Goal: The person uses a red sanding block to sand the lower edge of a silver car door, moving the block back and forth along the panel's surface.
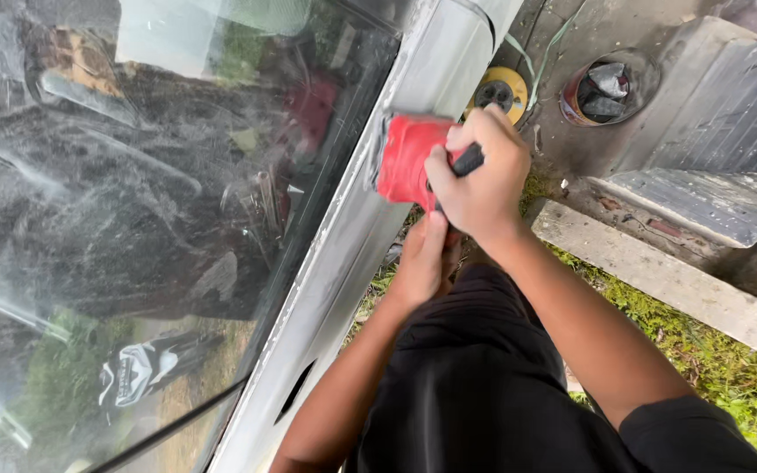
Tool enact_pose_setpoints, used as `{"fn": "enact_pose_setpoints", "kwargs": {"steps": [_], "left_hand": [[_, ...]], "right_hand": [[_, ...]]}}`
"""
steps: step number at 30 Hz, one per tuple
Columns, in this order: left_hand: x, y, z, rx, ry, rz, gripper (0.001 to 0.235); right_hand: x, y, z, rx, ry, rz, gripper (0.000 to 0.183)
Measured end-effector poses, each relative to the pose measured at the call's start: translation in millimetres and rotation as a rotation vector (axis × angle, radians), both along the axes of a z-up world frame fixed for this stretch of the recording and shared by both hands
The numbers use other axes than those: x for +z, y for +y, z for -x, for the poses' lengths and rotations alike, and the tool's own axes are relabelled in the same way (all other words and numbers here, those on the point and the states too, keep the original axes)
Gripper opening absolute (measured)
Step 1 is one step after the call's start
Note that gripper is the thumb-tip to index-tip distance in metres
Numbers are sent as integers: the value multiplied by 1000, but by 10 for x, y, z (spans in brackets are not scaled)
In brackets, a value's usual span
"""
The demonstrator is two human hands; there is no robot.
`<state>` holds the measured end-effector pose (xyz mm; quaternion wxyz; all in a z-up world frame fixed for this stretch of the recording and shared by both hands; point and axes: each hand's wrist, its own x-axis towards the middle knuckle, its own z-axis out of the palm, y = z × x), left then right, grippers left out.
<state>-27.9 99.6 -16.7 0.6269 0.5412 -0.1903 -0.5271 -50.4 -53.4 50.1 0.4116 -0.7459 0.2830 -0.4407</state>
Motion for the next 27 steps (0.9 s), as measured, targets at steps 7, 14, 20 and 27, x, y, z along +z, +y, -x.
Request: {"fn": "enact_pose_setpoints", "kwargs": {"steps": [7, 14, 20, 27], "left_hand": [[-300, 1240, 193, -93, -108, -131, 74], [153, 223, -41, -27, -27, -124, 59], [476, 1207, -4, -45, -12, -238, 61], [148, 476, -61, -78, 66, -157, 50]], "right_hand": [[-44, 927, 142, -54, 137, -87, 23], [11, 202, 7, -82, 62, -74, 22], [338, 1096, 12, -84, 95, -167, 19], [-25, 504, 63, -147, 69, -182, 22]]}}
